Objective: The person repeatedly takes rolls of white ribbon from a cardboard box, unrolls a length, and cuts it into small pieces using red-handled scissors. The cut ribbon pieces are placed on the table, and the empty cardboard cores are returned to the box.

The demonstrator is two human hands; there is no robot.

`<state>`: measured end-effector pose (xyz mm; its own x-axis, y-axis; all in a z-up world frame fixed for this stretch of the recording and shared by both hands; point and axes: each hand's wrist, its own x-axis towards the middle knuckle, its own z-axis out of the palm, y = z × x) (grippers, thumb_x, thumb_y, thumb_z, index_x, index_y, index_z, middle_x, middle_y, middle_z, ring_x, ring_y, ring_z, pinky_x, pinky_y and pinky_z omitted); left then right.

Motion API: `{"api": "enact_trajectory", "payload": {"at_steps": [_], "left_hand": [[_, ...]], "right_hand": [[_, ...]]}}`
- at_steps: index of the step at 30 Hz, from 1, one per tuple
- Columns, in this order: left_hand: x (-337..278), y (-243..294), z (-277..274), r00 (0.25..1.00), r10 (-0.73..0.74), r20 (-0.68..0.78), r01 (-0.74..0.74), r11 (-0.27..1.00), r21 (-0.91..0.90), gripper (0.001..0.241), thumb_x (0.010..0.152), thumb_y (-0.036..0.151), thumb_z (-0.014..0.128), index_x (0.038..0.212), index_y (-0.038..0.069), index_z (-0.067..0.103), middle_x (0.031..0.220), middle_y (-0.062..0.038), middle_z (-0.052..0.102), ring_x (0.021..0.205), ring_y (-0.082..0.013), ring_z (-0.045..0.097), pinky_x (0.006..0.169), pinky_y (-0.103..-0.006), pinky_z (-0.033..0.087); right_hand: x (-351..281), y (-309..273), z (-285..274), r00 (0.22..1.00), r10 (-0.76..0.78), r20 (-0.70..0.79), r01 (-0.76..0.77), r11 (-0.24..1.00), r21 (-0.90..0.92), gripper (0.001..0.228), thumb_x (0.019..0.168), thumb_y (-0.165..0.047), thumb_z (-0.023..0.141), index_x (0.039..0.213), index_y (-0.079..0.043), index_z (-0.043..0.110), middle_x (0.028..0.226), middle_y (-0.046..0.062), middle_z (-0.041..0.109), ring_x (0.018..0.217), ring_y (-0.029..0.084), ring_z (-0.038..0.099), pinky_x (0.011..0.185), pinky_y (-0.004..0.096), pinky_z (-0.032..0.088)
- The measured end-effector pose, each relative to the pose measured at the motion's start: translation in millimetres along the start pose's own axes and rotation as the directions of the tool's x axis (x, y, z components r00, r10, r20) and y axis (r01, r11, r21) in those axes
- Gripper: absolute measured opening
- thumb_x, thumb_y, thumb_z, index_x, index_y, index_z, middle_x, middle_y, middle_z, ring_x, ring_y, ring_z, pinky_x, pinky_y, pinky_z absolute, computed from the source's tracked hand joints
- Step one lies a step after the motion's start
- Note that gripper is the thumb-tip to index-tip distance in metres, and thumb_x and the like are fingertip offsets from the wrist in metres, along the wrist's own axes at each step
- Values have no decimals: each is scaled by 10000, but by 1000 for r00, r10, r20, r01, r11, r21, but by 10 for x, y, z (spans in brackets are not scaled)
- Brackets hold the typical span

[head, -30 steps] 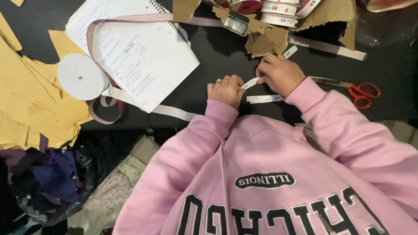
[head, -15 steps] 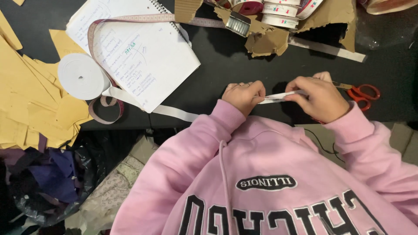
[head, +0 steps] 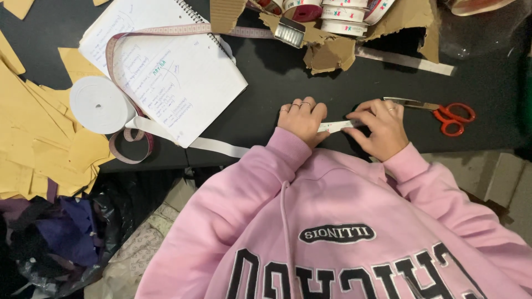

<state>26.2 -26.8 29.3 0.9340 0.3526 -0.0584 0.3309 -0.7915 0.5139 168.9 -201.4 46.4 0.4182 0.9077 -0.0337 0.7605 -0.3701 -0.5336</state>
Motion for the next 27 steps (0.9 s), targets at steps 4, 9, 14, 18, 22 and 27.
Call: {"api": "enact_trajectory", "payload": {"at_steps": [4, 9, 14, 18, 22, 27], "left_hand": [[41, 1, 143, 987, 144, -65, -146, 989, -20, 486, 600, 306, 879, 955, 148, 587, 996, -55, 591, 980, -276, 605, 899, -485, 453], [-21, -155, 676, 949, 289, -129, -287, 957, 31, 177, 844, 194, 716, 950, 156, 579, 930, -18, 611, 901, -246, 637, 893, -435, 478], [-42, -150, 653, 934, 298, -199, -298, 954, 30, 80, 896, 188, 667, 925, 171, 594, 928, -15, 624, 880, -240, 644, 843, -413, 477], [-58, -175, 452, 937, 257, -235, -267, 964, -12, 122, 784, 228, 701, 885, 194, 643, 912, -8, 637, 867, -246, 650, 805, -441, 477], [-264, -329, -138, 975, 76, -208, -106, 985, -137, 81, 848, 258, 699, 911, 217, 670, 974, 12, 643, 919, -240, 647, 856, -426, 481], [-821, -836, -686, 880, -245, -406, 121, 944, -307, 106, 920, 173, 736, 994, 177, 661, 1032, 10, 685, 931, -236, 679, 810, -380, 529]], "right_hand": [[14, 32, 75, 994, -108, 32, 107, 994, 14, 373, 784, -256, 831, 1101, -116, 694, 1084, 39, 653, 1053, 254, 576, 970, 460, 369], [-93, 219, 320, 985, -166, 44, 168, 985, -50, 309, 842, -190, 812, 1070, -98, 625, 1045, 11, 646, 1002, 246, 609, 984, 443, 393], [-71, 138, 233, 977, -215, 4, 215, 973, -82, 289, 837, -180, 805, 1071, -97, 657, 1073, 25, 651, 977, 254, 611, 950, 434, 399], [-38, 41, 165, 969, -245, 7, 244, 964, -104, 231, 832, -176, 802, 1036, -132, 702, 1085, 28, 655, 967, 249, 610, 944, 429, 401], [-57, -28, 160, 957, -290, 4, 290, 955, -66, 196, 870, -173, 800, 1043, -133, 717, 1100, 20, 666, 999, 242, 632, 965, 424, 401], [-136, 5, 120, 979, -196, -62, 194, 981, -25, 79, 993, -149, 798, 1050, -145, 744, 1114, -19, 694, 985, 177, 627, 911, 319, 398]]}}
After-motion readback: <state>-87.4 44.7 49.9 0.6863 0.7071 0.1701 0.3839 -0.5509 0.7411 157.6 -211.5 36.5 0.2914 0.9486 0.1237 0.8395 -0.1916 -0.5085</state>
